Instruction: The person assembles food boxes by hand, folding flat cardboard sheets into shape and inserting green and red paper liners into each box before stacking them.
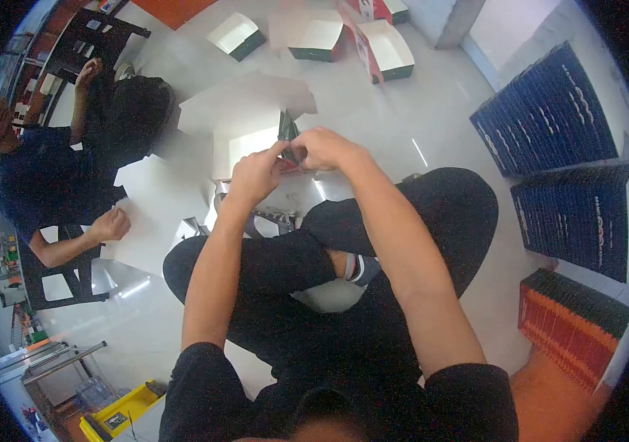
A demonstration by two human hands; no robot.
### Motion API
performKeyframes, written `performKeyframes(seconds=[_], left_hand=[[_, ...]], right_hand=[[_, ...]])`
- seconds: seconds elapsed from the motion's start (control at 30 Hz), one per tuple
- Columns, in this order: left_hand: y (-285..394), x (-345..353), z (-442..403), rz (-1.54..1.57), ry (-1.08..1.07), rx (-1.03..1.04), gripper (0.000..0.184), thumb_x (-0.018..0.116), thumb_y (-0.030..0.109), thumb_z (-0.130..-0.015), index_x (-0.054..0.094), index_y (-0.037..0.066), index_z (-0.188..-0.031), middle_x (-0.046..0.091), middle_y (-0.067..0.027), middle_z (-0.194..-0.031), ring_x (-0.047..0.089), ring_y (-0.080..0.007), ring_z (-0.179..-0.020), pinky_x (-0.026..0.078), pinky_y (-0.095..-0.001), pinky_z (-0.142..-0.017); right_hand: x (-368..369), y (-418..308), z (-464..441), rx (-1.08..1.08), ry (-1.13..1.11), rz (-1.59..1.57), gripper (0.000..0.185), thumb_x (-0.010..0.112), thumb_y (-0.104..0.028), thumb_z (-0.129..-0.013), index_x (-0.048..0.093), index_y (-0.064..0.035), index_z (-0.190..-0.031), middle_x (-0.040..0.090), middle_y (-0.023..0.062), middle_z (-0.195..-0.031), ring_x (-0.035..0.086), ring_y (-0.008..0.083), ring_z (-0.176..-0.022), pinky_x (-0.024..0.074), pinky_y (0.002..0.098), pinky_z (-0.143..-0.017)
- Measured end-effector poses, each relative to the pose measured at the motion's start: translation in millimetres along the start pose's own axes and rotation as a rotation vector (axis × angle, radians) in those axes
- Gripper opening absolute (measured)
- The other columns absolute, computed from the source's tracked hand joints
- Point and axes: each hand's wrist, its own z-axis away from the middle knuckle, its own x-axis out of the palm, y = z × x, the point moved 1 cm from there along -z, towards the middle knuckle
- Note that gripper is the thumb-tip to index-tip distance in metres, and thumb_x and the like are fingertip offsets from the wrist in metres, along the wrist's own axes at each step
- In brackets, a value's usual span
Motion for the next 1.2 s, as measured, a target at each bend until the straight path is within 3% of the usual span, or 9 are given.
performKeyframes(seconds=[0.1, 0.27, 0.5, 0.6, 0.67, 0.73, 0.8, 0.9, 1.2], left_hand=[[8, 0, -6, -0.026, -0.062, -0.058, 0.068, 0.061, 0.014, -0.087, 0.033, 0.017, -0.148, 0.072, -0.0194, -0.085, 0.068, -0.0452, -0.08, 0.054, -0.0529, -0.07], [24, 3, -1, -0.106, -0.11, -0.202, 0.064, 0.055, 0.023, -0.095, 0.028, 0.002, -0.149, 0.07, -0.0225, -0.084, 0.069, -0.0421, -0.076, 0.054, -0.0539, -0.068], [27, 25, -1, -0.226, -0.059, -0.094, 0.063, 0.052, 0.027, -0.098, 0.031, -0.004, -0.149, 0.072, -0.0164, -0.097, 0.071, -0.0327, -0.087, 0.057, -0.0477, -0.062], [20, 29, -1, -0.223, -0.135, -0.162, 0.056, 0.056, 0.026, -0.095, 0.044, -0.002, -0.143, 0.071, -0.0177, -0.105, 0.069, -0.0331, -0.095, 0.057, -0.048, -0.072], [-10, 17, 6, 0.427, 0.008, -0.177, 0.043, 0.061, 0.026, -0.091, 0.06, 0.001, -0.126, 0.07, -0.0193, -0.109, 0.068, -0.0359, -0.098, 0.054, -0.0476, -0.084], [-31, -4, 11, 0.23, 0.353, -0.29, 0.035, 0.062, 0.028, -0.091, 0.064, 0.004, -0.117, 0.067, -0.0193, -0.115, 0.064, -0.0406, -0.104, 0.049, -0.0476, -0.091], [-63, 4, 12, -0.024, 0.632, -0.519, 0.043, 0.061, 0.024, -0.092, 0.054, 0.0, -0.128, 0.062, -0.0237, -0.119, 0.062, -0.0462, -0.102, 0.048, -0.0508, -0.091], [-72, 36, 18, -0.012, 0.688, -0.785, 0.049, 0.058, 0.019, -0.093, 0.042, -0.005, -0.132, 0.057, -0.0291, -0.119, 0.06, -0.0497, -0.101, 0.049, -0.0536, -0.09], [-96, 58, 28, -0.022, 0.307, -0.744, 0.035, 0.051, 0.003, -0.088, 0.043, -0.011, -0.12, 0.057, -0.0315, -0.117, 0.063, -0.0471, -0.1, 0.052, -0.0507, -0.088]], right_hand=[[1, 11, -1, -0.024, 0.028, -0.069, 0.02, 0.076, -0.013, -0.069, 0.069, -0.0021, -0.084, 0.072, 0.0141, -0.087, 0.069, 0.0308, -0.086, 0.0532, 0.0408, -0.078], [13, 12, 3, -0.019, 0.16, -0.196, 0.022, 0.075, -0.013, -0.074, 0.068, -0.0029, -0.093, 0.072, 0.0156, -0.086, 0.069, 0.0327, -0.085, 0.053, 0.0393, -0.077], [7, 5, 1, 0.124, 0.346, -0.365, 0.024, 0.059, -0.022, -0.091, 0.062, 0.0009, -0.096, 0.07, 0.017, -0.088, 0.067, 0.0276, -0.077, 0.0511, 0.0361, -0.073], [14, -7, -1, 0.146, 0.287, -0.112, 0.038, 0.051, -0.035, -0.094, 0.061, 0.002, -0.097, 0.068, 0.0242, -0.094, 0.066, 0.0417, -0.087, 0.0501, 0.05, -0.08], [22, -7, -6, 0.086, 0.448, 0.093, 0.033, 0.048, -0.029, -0.096, 0.06, 0.0019, -0.1, 0.068, 0.0249, -0.092, 0.065, 0.0439, -0.088, 0.0497, 0.053, -0.08], [21, -13, -4, 0.114, 0.448, 0.122, 0.031, 0.047, -0.026, -0.096, 0.06, 0.0019, -0.099, 0.068, 0.0254, -0.091, 0.066, 0.0444, -0.088, 0.05, 0.0539, -0.08], [22, -21, -2, 0.137, 0.448, 0.142, 0.029, 0.046, -0.023, -0.096, 0.06, 0.002, -0.097, 0.068, 0.0258, -0.09, 0.066, 0.0449, -0.087, 0.0504, 0.0547, -0.08], [26, -25, -4, 0.138, 0.422, 0.205, 0.028, 0.045, -0.021, -0.095, 0.059, 0.0027, -0.096, 0.068, 0.0267, -0.087, 0.067, 0.0456, -0.085, 0.0515, 0.0547, -0.079], [27, -21, -6, 0.222, 0.344, 0.23, 0.025, 0.045, -0.014, -0.093, 0.062, 0.0018, -0.102, 0.069, 0.0267, -0.094, 0.066, 0.0449, -0.093, 0.0512, 0.0547, -0.082]])
